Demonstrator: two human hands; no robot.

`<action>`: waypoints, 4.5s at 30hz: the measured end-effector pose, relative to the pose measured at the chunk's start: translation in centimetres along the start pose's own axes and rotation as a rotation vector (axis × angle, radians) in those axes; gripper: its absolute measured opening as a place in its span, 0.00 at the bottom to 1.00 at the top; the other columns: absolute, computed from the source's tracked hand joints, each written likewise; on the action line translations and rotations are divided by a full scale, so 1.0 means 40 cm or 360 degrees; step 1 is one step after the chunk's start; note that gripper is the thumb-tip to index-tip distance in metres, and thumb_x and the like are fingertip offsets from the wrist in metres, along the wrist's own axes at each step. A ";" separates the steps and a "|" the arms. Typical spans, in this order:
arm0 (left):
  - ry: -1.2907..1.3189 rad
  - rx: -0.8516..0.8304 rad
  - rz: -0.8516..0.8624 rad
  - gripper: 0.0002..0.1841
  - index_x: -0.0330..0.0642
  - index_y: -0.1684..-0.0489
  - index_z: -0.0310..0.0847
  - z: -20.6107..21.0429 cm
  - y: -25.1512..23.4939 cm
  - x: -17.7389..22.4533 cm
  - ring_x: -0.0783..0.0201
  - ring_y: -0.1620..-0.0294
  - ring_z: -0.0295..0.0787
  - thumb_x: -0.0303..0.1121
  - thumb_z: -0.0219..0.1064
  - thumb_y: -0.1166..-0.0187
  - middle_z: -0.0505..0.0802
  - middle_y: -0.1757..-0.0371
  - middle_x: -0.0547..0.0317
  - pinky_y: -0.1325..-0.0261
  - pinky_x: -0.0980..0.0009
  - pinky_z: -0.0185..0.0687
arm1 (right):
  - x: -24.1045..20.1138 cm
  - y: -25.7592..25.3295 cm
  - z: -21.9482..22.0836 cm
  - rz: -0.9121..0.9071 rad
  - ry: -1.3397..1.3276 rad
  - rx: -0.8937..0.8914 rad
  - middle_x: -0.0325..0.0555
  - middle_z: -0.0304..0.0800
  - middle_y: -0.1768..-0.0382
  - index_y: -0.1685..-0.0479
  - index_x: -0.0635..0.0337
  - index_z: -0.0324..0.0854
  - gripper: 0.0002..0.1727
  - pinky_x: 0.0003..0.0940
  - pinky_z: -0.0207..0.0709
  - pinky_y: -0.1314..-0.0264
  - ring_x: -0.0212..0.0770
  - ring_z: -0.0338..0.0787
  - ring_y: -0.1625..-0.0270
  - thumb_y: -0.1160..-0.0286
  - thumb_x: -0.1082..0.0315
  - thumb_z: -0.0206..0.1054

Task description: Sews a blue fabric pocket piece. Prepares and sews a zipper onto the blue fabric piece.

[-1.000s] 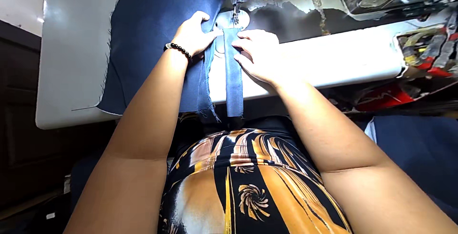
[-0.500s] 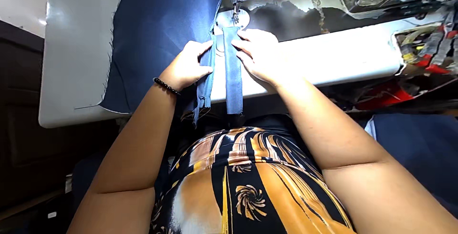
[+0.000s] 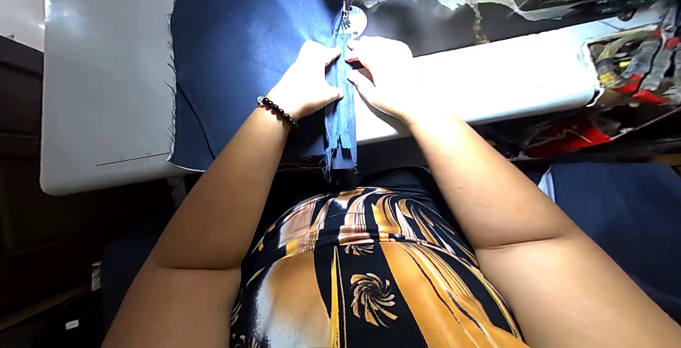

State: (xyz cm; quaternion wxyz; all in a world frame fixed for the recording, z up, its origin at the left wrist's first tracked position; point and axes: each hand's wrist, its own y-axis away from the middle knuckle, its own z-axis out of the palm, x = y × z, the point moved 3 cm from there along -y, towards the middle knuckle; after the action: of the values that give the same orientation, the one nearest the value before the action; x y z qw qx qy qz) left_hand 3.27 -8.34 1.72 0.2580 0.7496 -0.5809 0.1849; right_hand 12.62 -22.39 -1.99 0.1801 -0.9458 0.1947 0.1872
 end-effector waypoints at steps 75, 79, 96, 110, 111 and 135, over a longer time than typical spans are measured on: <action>-0.0048 0.0592 0.0781 0.12 0.35 0.52 0.94 0.108 0.108 -0.019 0.54 0.30 0.87 0.34 0.70 0.21 0.91 0.34 0.45 0.24 0.60 0.77 | -0.030 0.161 -0.007 -0.0363 -0.0143 0.0386 0.53 0.96 0.49 0.54 0.61 0.95 0.12 0.43 0.82 0.40 0.49 0.93 0.45 0.21 0.70 0.64; -0.0009 0.0606 0.0768 0.11 0.36 0.53 0.95 0.108 0.107 -0.012 0.55 0.30 0.87 0.32 0.71 0.23 0.91 0.34 0.45 0.24 0.62 0.78 | -0.022 0.158 -0.015 -0.0435 -0.0271 0.0337 0.53 0.96 0.50 0.55 0.63 0.94 0.11 0.37 0.85 0.43 0.45 0.94 0.49 0.23 0.70 0.65; 0.0083 0.0492 0.0683 0.13 0.35 0.47 0.91 0.110 0.102 -0.012 0.53 0.29 0.84 0.31 0.70 0.24 0.89 0.32 0.44 0.24 0.54 0.75 | -0.019 0.161 -0.017 -0.0492 -0.0362 0.0259 0.54 0.94 0.47 0.54 0.58 0.96 0.11 0.39 0.84 0.40 0.45 0.93 0.43 0.22 0.68 0.66; 0.0026 0.0442 0.0727 0.09 0.40 0.53 0.92 0.115 0.105 -0.015 0.53 0.25 0.80 0.30 0.67 0.20 0.86 0.31 0.43 0.21 0.61 0.73 | -0.013 0.161 -0.018 -0.0393 -0.0423 0.0270 0.51 0.95 0.48 0.56 0.59 0.95 0.11 0.35 0.84 0.42 0.41 0.93 0.45 0.25 0.67 0.67; 0.0035 0.0438 0.0724 0.09 0.40 0.53 0.92 0.116 0.105 -0.016 0.53 0.25 0.80 0.30 0.67 0.20 0.86 0.30 0.43 0.21 0.61 0.73 | -0.012 0.161 -0.018 -0.0406 -0.0430 0.0275 0.51 0.95 0.48 0.56 0.59 0.96 0.11 0.35 0.84 0.41 0.41 0.93 0.45 0.25 0.68 0.67; -0.0050 0.0479 0.0719 0.09 0.37 0.61 0.90 0.026 -0.084 -0.062 0.50 0.28 0.85 0.33 0.65 0.21 0.89 0.32 0.43 0.28 0.51 0.76 | 0.063 -0.024 -0.057 -0.0310 -0.0097 -0.0094 0.46 0.88 0.31 0.44 0.54 0.93 0.19 0.63 0.70 0.30 0.56 0.83 0.28 0.21 0.65 0.56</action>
State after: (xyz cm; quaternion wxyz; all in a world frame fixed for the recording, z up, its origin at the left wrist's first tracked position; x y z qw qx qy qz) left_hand 5.88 -6.41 -1.13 0.0867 0.6336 -0.7033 0.3104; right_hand 15.83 -23.26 -0.82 0.1753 -0.9591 0.0906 0.2031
